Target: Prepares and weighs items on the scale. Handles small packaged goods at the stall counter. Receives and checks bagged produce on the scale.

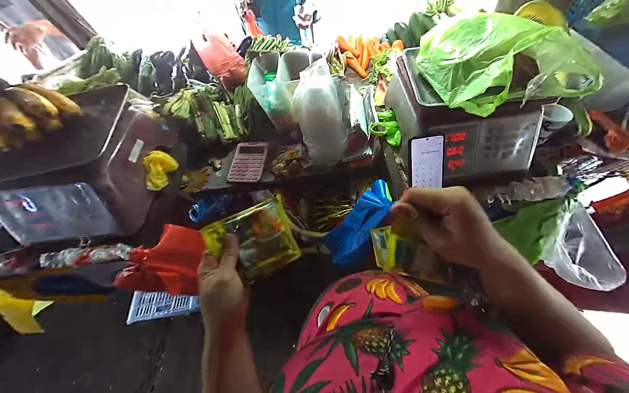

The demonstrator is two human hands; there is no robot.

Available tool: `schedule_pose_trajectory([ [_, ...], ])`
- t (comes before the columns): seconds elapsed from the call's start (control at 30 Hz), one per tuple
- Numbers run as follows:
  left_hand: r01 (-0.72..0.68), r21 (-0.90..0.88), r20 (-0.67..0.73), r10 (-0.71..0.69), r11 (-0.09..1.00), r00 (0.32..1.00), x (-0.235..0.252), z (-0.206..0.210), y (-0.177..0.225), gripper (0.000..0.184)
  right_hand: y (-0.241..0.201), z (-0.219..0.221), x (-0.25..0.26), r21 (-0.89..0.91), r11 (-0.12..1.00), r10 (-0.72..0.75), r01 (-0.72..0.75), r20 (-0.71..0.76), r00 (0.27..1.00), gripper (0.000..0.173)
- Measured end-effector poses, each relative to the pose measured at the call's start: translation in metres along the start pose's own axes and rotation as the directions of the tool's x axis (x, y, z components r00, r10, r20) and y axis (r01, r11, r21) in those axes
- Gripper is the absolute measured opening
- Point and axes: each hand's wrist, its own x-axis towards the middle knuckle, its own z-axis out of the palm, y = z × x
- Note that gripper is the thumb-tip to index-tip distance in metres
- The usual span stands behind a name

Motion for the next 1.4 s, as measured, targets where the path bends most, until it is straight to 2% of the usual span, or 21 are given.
schedule_pose_trajectory([
  [0.07,-0.047,0.15,0.095,0.033,0.988,0.995,0.003,-0.003,0.007,0.016,-0.003,-0.008,0.002,-0.012,0.999,-0.029,0.029,0.007,1.0,0.027],
  [0.13,-0.056,0.17,0.281,0.006,0.984,0.96,-0.008,0.014,0.009,0.016,-0.009,0.005,0.006,0.033,0.996,-0.088,0.085,0.07,0.994,0.029],
  [0.2,-0.042,0.041,0.491,0.016,0.998,0.871,-0.02,0.036,0.007,0.022,-0.014,0.031,0.014,0.021,0.99,-0.139,0.138,0.109,0.984,0.031],
  [0.27,-0.033,-0.096,0.696,0.09,0.995,0.712,-0.032,0.054,0.0,0.034,-0.015,0.057,0.018,-0.023,0.99,-0.139,0.142,0.112,0.984,0.029],
  [0.33,-0.07,-0.1,0.778,0.122,0.993,0.617,-0.039,0.062,-0.003,0.028,-0.011,0.072,0.017,-0.009,0.994,-0.104,0.106,0.085,0.991,0.03],
  [0.37,-0.085,-0.08,0.781,0.115,0.993,0.613,-0.039,0.06,-0.005,0.026,-0.007,0.074,0.016,0.019,0.998,-0.065,0.064,0.067,0.996,0.031],
  [0.43,-0.079,-0.06,0.74,0.097,0.995,0.665,-0.036,0.049,-0.008,0.027,0.004,0.068,0.014,0.118,0.989,0.074,-0.089,0.126,0.989,0.036],
  [0.53,-0.056,-0.106,0.6,0.109,0.993,0.793,-0.029,0.029,-0.008,0.028,0.035,0.056,0.004,0.276,0.899,0.208,-0.341,0.414,0.886,0.052],
  [0.63,-0.003,-0.139,0.465,0.068,0.99,0.883,-0.02,0.014,-0.005,0.031,0.051,0.055,-0.01,0.432,0.808,0.171,-0.4,0.477,0.862,0.036],
  [0.73,0.119,-0.101,0.384,-0.071,0.988,0.921,-0.022,0.015,-0.002,0.029,0.043,0.049,-0.016,0.398,0.852,0.145,-0.34,0.446,0.883,0.028],
  [0.87,0.116,-0.03,0.49,-0.087,0.993,0.867,-0.021,0.013,-0.007,0.021,0.028,0.045,-0.013,0.174,0.968,0.106,-0.182,0.374,0.921,0.034],
  [0.93,0.141,-0.014,0.464,-0.119,0.99,0.878,-0.022,0.017,-0.005,0.018,0.023,0.041,-0.013,0.146,0.976,0.102,-0.16,0.343,0.934,0.034],
  [1.13,0.096,-0.167,0.355,-0.031,0.981,0.934,-0.024,0.026,-0.004,0.021,0.013,0.03,-0.005,0.106,0.993,0.023,-0.042,0.171,0.985,0.025],
  [1.3,0.034,-0.207,0.33,0.037,0.978,0.943,-0.022,0.027,-0.003,0.022,0.009,0.026,0.003,0.072,0.997,-0.035,0.025,0.146,0.989,0.025],
  [1.4,0.066,-0.249,0.267,0.003,0.966,0.964,-0.022,0.029,0.001,0.023,0.007,0.027,0.005,0.094,0.995,-0.039,0.029,0.112,0.993,0.022],
])
